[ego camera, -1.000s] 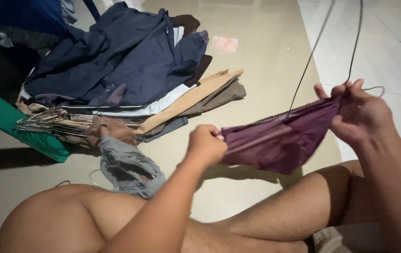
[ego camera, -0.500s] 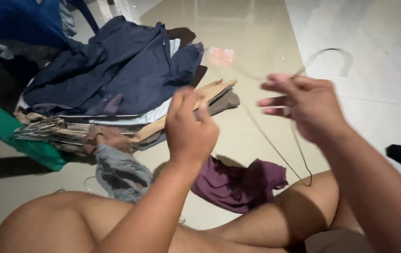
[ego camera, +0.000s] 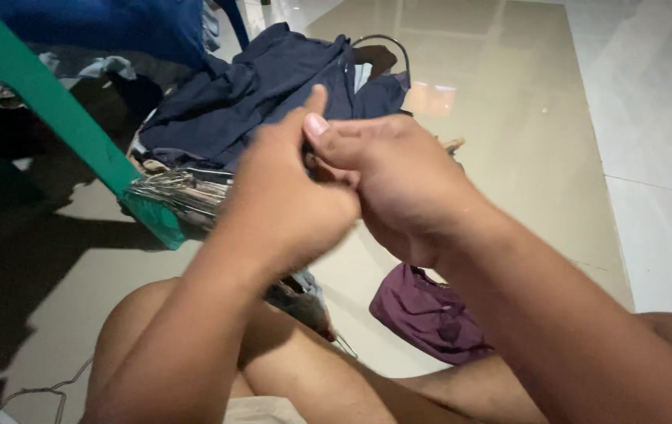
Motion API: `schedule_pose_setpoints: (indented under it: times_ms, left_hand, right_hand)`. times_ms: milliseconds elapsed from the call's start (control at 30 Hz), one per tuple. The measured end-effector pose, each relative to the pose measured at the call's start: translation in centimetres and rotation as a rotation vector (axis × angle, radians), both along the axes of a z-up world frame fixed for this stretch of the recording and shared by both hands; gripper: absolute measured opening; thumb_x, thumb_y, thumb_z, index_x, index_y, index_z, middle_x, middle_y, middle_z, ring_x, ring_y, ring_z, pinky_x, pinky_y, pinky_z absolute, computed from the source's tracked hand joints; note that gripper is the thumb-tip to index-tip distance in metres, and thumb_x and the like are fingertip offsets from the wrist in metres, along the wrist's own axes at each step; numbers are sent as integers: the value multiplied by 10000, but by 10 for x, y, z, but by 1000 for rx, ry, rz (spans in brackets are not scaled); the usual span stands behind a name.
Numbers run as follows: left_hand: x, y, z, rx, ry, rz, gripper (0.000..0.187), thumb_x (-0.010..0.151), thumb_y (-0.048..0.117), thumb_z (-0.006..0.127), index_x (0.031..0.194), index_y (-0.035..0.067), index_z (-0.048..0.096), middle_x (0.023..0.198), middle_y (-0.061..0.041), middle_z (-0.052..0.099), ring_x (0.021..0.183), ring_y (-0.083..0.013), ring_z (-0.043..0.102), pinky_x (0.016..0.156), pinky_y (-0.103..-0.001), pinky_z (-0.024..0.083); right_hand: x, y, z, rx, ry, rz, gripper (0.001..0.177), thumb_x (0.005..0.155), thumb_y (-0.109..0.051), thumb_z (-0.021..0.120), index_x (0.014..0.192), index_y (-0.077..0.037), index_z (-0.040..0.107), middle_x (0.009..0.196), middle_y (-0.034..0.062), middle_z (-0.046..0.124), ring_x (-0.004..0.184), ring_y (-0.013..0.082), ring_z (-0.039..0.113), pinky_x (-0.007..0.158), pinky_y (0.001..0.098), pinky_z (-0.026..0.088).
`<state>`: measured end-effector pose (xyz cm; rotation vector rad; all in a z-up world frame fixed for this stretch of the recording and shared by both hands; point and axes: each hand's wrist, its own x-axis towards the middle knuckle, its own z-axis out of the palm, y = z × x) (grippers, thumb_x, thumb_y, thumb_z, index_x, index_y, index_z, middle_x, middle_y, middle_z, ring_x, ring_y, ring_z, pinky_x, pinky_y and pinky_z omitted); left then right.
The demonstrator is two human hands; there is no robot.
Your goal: The person folds various articles of clothing, including undergarments.
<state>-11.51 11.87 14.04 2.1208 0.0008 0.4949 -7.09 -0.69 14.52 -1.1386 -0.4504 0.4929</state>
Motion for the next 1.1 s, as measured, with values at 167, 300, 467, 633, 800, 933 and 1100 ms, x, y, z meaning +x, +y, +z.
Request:
schedule_pose_setpoints:
  times_ms: [167,300,467,633,800,933,1100]
  left_hand:
    - [-30,37,18,24,-175,133,707,741,99,733,1434,79,594,1007,-82,793,753,-113,731,634,-266,574]
    - [-67,68,39,12,-29,449,313,1092,211,587,1201,2,793,1002,-180,818,714,-196,713,595,-337,541]
    - [-82,224,-28,-157,-58,342,466,1129,300,394,1478,2,475,1215,-124,646,778,-264,760,552,-349,556]
    - [-113,332,-137,-258,382,491,682,1111,468,303,1676,89,342,1287,-380,591,955,-475,747,689,-516,547]
    - [-115,332,-173,-549,567,484,881,978,598,399,1714,137,254,1603,-264,421,1328,-432,611,911,-543,578]
    - [-108,366,-201,-719,555,385,826,993,572,434,1718,219,259,1646,-182,313,1371,-416,555,930,-560,568]
    - [-134,471,-382,-819,678,526,595,1123,397,257,1654,129,235,1534,-249,569,1292,-368,639,713,-376,487]
  right_hand:
    - [-3,7,0,188,-119,354,315,1084,-97,619,1347,74,599,1101,87,647,910,139,575,848,287,498]
    - [-37,35,1,320,-121,541,556,1031,-83,609,1555,-74,422,1418,46,613,1238,184,627,1081,330,510]
    - [-53,64,-52,95,-286,431,493,1051,-58,580,1535,-27,491,1473,151,591,1312,177,605,1138,320,504]
    - [-37,53,-106,-144,-198,296,425,986,-37,598,1410,-18,611,1231,132,722,1121,163,690,976,298,559]
    - [-21,26,-136,-428,-192,123,327,961,-34,616,1270,-4,716,1103,64,763,1009,111,690,911,279,548]
    - [-18,5,-155,-507,-127,61,293,957,-53,626,1225,-5,735,1077,61,770,971,113,697,887,272,551]
    - [-16,-26,-180,-619,26,-23,288,941,-50,608,1191,-18,747,1087,56,799,917,123,720,828,286,565]
